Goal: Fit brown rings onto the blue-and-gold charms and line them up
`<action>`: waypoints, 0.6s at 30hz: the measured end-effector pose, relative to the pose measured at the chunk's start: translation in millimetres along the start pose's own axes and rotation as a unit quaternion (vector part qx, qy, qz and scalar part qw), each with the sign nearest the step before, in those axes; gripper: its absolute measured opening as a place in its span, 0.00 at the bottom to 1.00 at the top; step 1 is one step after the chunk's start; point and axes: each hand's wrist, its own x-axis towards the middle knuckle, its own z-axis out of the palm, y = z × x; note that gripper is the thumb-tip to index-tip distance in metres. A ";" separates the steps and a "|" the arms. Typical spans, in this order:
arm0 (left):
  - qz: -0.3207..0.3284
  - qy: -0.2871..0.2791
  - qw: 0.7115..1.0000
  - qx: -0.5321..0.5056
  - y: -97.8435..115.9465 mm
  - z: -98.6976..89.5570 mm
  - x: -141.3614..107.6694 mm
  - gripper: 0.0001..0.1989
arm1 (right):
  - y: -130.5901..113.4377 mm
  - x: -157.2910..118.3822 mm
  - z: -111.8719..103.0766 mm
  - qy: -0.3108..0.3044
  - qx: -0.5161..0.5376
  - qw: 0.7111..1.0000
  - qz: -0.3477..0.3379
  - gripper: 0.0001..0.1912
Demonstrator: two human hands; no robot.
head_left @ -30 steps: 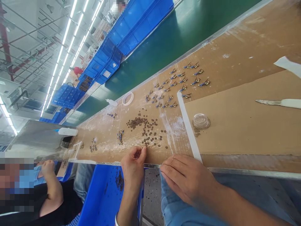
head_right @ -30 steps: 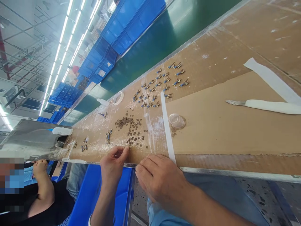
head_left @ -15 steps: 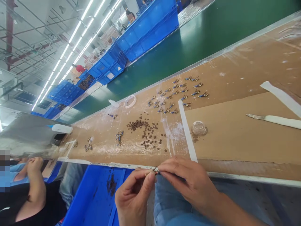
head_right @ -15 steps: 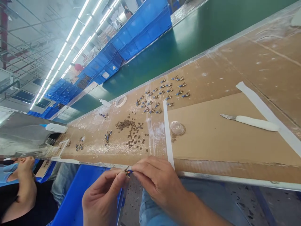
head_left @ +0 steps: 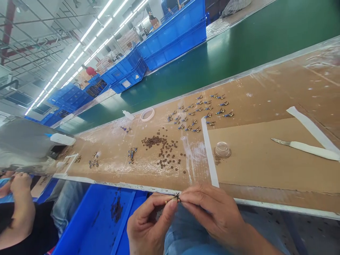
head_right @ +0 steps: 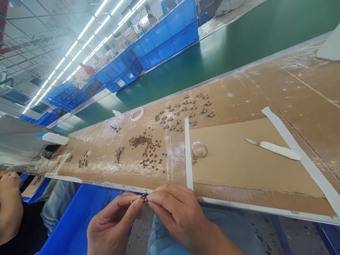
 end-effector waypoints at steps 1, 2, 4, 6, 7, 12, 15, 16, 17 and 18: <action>-0.004 -0.005 1.000 -0.001 -0.5 0.0 -0.4 0.09 | -0.1 -0.4 0.4 -0.004 -0.006 1.000 -0.002 0.07; -0.007 -0.010 1.000 -0.003 -0.9 -0.4 -0.6 0.09 | -0.2 -0.7 0.3 -0.006 -0.013 1.000 -0.004 0.07; -0.014 -0.016 1.000 -0.011 -1.2 -2.9 1.8 0.08 | -0.6 -0.2 -1.7 0.002 -0.032 0.999 -0.014 0.07; -0.015 -0.031 0.999 -0.006 -0.1 -5.7 12.4 0.09 | -0.4 1.5 -7.0 0.015 -0.065 0.997 -0.028 0.07; -0.009 -0.045 0.999 0.007 1.0 -6.1 22.3 0.09 | 0.3 2.6 -10.6 0.021 -0.084 0.996 -0.034 0.08; 0.042 -0.113 0.991 0.060 11.7 21.9 120.0 0.09 | 10.9 7.3 -26.8 0.048 -0.160 0.984 -0.059 0.10; 0.041 -0.124 0.988 0.086 19.0 57.7 195.0 0.07 | 18.2 8.0 -29.1 0.046 -0.177 0.980 -0.082 0.10; 0.039 -0.126 0.986 0.101 21.0 69.3 217.8 0.07 | 19.8 8.1 -28.8 0.046 -0.182 0.978 -0.090 0.09; 0.036 -0.124 0.985 0.118 22.6 79.8 238.3 0.08 | 21.0 8.2 -28.0 0.047 -0.189 0.976 -0.098 0.09; 0.035 -0.119 0.983 0.135 23.8 89.0 256.3 0.10 | 21.8 8.5 -27.0 0.048 -0.195 0.974 -0.106 0.09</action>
